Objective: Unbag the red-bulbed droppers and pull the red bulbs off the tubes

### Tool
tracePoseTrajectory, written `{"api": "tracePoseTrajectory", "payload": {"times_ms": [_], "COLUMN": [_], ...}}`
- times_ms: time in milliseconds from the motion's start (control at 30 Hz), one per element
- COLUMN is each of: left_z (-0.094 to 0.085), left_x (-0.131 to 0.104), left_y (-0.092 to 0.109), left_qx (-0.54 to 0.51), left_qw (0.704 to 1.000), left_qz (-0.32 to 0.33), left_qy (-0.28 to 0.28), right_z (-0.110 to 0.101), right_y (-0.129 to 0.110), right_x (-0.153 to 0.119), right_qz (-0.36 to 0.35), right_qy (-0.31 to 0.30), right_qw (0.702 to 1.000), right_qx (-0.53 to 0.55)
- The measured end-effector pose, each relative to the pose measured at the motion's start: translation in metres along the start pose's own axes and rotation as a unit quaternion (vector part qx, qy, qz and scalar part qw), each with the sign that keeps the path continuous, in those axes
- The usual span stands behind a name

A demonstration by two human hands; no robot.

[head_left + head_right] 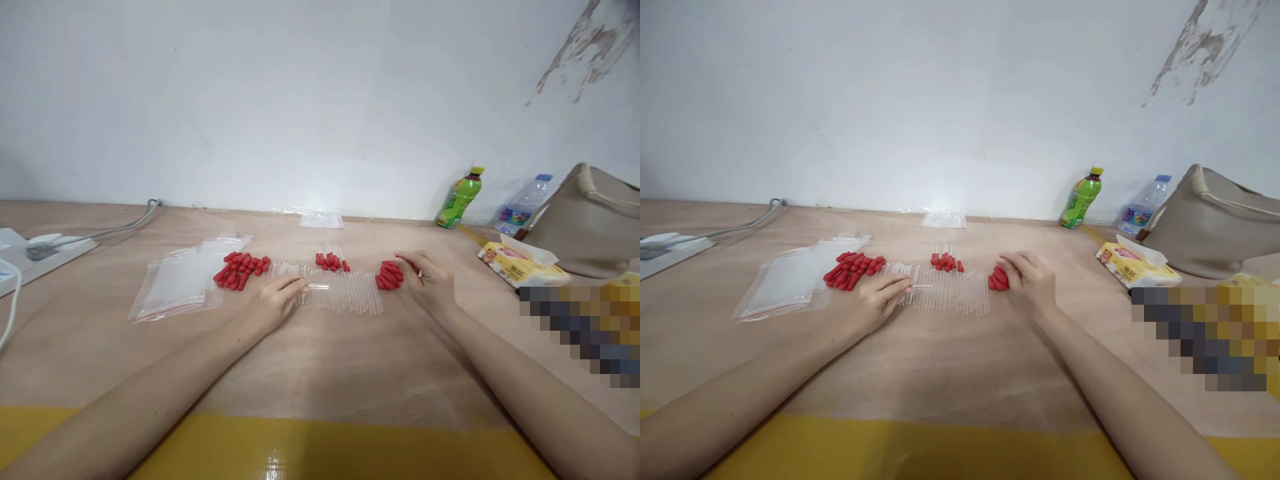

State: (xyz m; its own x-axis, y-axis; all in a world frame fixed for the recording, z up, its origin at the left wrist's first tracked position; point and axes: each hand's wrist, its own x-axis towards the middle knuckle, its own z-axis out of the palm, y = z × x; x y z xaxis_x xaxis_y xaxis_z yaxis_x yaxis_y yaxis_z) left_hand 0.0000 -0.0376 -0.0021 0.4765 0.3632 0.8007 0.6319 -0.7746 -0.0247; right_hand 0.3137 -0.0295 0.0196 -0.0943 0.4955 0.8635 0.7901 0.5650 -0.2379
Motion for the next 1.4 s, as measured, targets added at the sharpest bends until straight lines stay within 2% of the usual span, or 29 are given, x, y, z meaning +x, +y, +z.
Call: {"api": "tracePoseTrajectory", "payload": {"times_ms": [67, 233, 300, 400, 567, 767, 1000, 1233, 1333, 1400], "left_z": [0.003, 0.008, 0.009, 0.009, 0.010, 0.013, 0.011, 0.004, 0.002, 0.001], "left_x": [0.002, 0.005, 0.005, 0.005, 0.005, 0.006, 0.009, 0.008, 0.007, 0.008], "left_y": [0.000, -0.001, -0.001, 0.000, 0.002, 0.001, 0.006, 0.006, 0.006, 0.005], "left_qx": [0.016, 0.033, 0.030, 0.031, 0.016, -0.003, -0.050, -0.100, -0.105, -0.107], "left_qw": [1.000, 0.999, 0.999, 0.999, 0.999, 0.998, 0.995, 0.989, 0.987, 0.986], "left_qz": [-0.022, -0.027, -0.019, 0.000, 0.029, 0.053, 0.027, -0.002, -0.010, -0.012], "left_qy": [-0.010, -0.020, -0.005, 0.009, -0.020, -0.044, -0.080, -0.112, -0.119, -0.129], "right_z": [-0.001, 0.010, 0.015, 0.020, 0.026, 0.037, 0.041, 0.037, 0.032, 0.030], "right_y": [0.017, 0.052, 0.058, 0.060, 0.064, 0.077, 0.090, 0.089, 0.072, 0.053], "right_x": [0.004, -0.002, -0.005, -0.006, -0.004, -0.004, -0.007, -0.007, -0.001, 0.005], "right_qz": [0.076, 0.193, 0.229, 0.274, 0.316, 0.333, 0.340, 0.347, 0.293, 0.204], "right_qy": [-0.004, -0.059, -0.074, -0.064, -0.062, -0.079, -0.104, -0.053, 0.006, 0.034], "right_qw": [0.997, 0.978, 0.967, 0.954, 0.938, 0.926, 0.920, 0.925, 0.952, 0.978], "right_qx": [0.021, 0.047, 0.079, 0.106, 0.128, 0.160, 0.164, 0.146, 0.087, 0.030]}}
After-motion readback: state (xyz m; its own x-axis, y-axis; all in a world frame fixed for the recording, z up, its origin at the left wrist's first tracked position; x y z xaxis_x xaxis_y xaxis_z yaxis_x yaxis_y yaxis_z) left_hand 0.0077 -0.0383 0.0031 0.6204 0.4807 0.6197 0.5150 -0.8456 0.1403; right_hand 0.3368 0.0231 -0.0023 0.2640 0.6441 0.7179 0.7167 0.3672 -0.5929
